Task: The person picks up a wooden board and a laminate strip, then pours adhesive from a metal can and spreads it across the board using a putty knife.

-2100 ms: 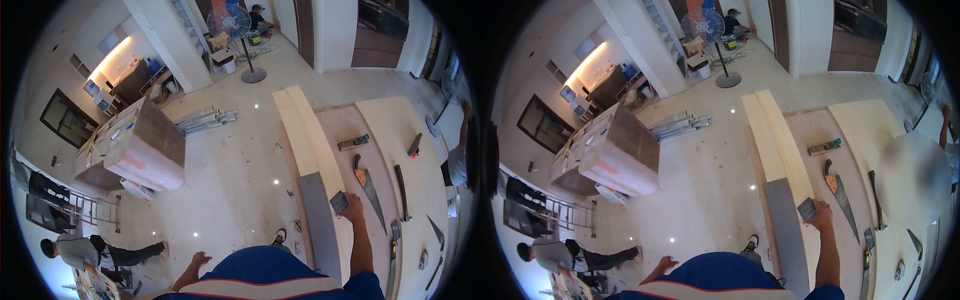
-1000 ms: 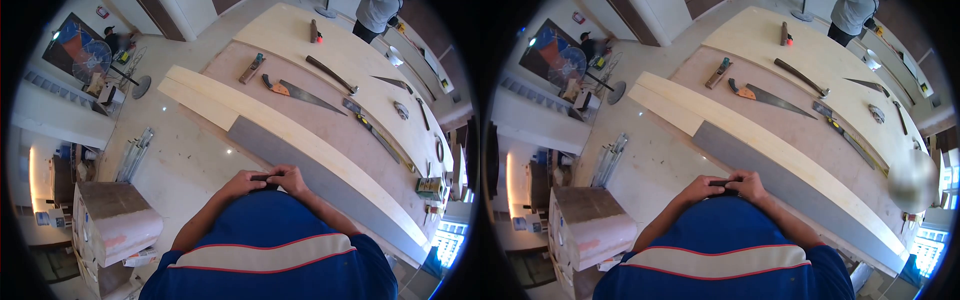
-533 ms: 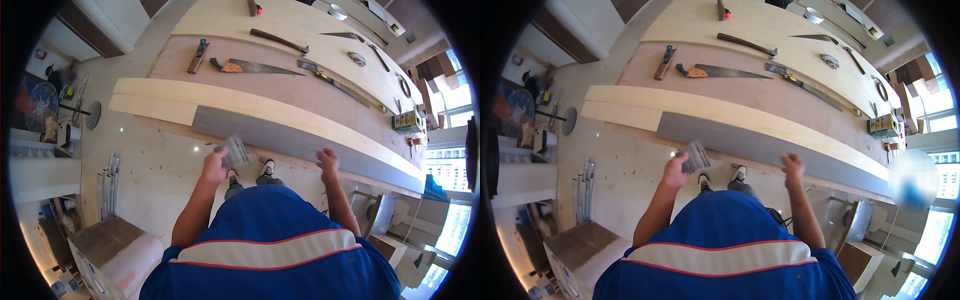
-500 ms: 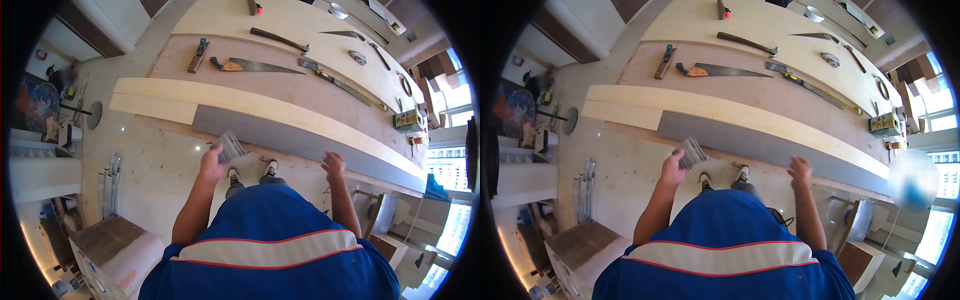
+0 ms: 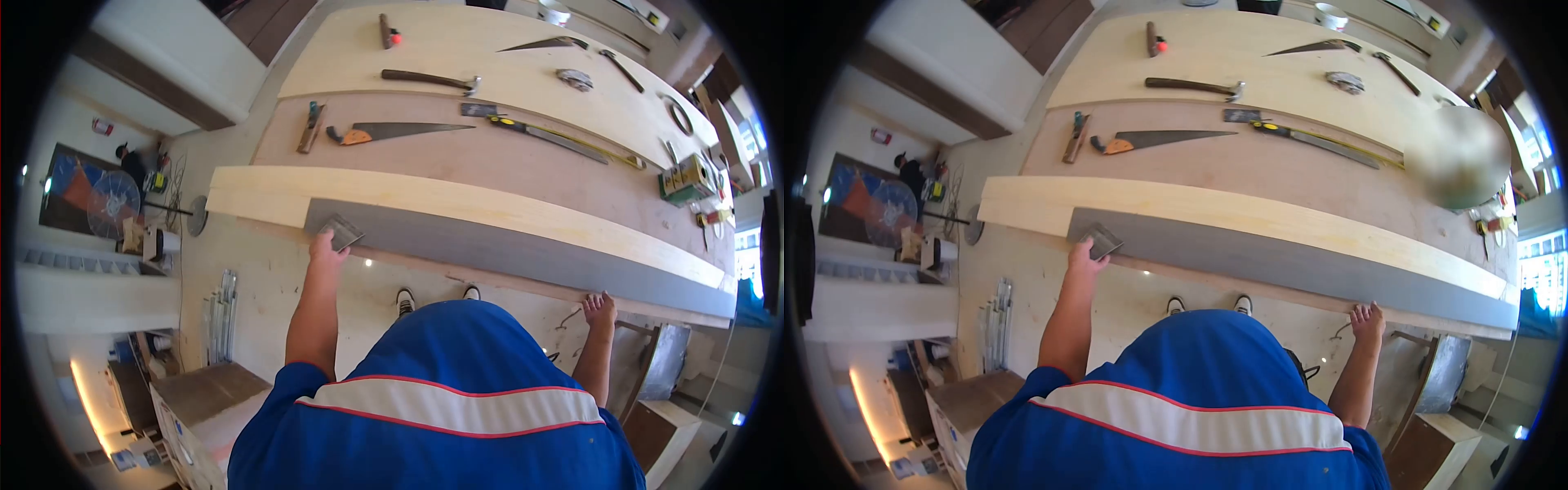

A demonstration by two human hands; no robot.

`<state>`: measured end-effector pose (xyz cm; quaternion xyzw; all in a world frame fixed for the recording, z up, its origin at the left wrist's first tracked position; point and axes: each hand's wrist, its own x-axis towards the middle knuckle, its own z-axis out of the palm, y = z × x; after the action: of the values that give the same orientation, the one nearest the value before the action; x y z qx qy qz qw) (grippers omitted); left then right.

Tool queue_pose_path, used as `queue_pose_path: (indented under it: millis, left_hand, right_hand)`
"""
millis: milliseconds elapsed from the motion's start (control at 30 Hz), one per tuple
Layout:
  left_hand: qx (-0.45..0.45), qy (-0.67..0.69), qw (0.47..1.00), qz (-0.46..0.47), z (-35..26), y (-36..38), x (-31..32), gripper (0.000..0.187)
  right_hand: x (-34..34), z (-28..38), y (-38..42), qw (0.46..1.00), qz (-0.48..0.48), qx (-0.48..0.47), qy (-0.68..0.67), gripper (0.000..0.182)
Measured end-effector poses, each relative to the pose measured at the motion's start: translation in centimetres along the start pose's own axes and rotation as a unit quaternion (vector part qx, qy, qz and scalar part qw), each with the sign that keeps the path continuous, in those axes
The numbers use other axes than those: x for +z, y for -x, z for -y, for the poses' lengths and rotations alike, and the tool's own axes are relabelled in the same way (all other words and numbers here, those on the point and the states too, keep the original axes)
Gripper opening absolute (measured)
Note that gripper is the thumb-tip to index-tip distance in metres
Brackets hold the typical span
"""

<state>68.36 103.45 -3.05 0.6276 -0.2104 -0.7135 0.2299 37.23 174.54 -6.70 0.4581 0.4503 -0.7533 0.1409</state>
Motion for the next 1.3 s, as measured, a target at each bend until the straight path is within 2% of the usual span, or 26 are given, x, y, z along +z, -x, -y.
queue_pose_path:
  millis: [167,200,233,267,300,333,400,467,633,833,967,1033,1133,1233,1300]
  left_hand:
    - [0.021,-0.005,0.999,0.029,-1.7,-1.4,-1.3,0.035]
    - [0.008,0.001,0.997,0.073,-2.6,-2.6,-2.5,0.038]
    - [0.100,-0.115,0.969,0.194,-2.5,-9.1,-6.4,0.039]
    - [0.040,-0.036,0.987,0.148,-3.8,-5.4,-4.7,0.039]
    - [0.046,-0.033,0.989,0.138,-4.7,-4.3,-4.8,0.038]
    - [0.044,-0.012,0.995,0.089,-5.6,-5.6,-5.4,0.034]
    - [0.050,-0.016,0.997,0.048,-7.9,-7.1,-6.7,0.030]
    - [0.039,-0.016,0.999,0.023,-10.0,-7.3,-7.3,0.029]
    - [0.062,-0.009,0.998,-0.011,-15.4,-11.0,-10.3,0.030]
    - [0.067,-0.002,0.997,-0.038,-20.2,-13.6,-10.3,0.034]
    - [0.068,-0.030,0.996,-0.058,-22.6,-16.0,-9.3,0.033]
    - [0.060,-0.048,0.996,-0.053,-23.2,-17.0,-8.8,0.031]
    - [0.102,-0.045,0.994,-0.007,-22.2,-18.0,-8.6,0.030]
    - [0.037,-0.080,0.994,-0.063,-21.5,-18.3,-7.0,0.029]
    - [0.045,-0.074,0.994,-0.070,-20.5,-18.3,-6.8,0.028]
  right_hand:
    - [-1.8,1.1,-4.0,0.998,0.059,0.001,-0.037,0.069]
    - [-1.6,0.9,-4.3,0.999,0.047,0.001,-0.011,0.060]
    - [-0.4,0.8,-2.9,1.000,0.020,-0.002,0.015,0.057]
    - [-1.0,0.1,-4.2,0.999,0.035,-0.008,0.025,0.037]
    - [-0.9,-0.2,-3.3,0.995,0.096,0.000,0.039,0.023]
    - [0.5,-0.6,-1.9,0.993,0.044,0.013,0.106,0.022]
    - [3.2,-1.7,2.5,0.982,0.014,-0.016,0.186,0.025]
    - [3.7,-3.7,2.2,0.979,0.035,0.031,0.199,0.026]
    - [8.1,-7.2,7.4,0.974,0.060,0.070,0.205,0.026]
    - [11.7,-10.2,9.6,0.975,0.099,0.086,0.182,0.025]
    - [14.0,-11.4,11.2,0.976,0.064,0.076,0.194,0.024]
    - [14.8,-11.7,11.7,0.976,0.048,0.063,0.203,0.024]
    - [15.1,-12.0,10.6,0.979,0.037,0.067,0.191,0.023]
    - [15.0,-11.3,10.0,0.981,0.007,0.065,0.183,0.023]
    - [14.8,-10.6,10.2,0.975,-0.003,0.065,0.212,0.023]
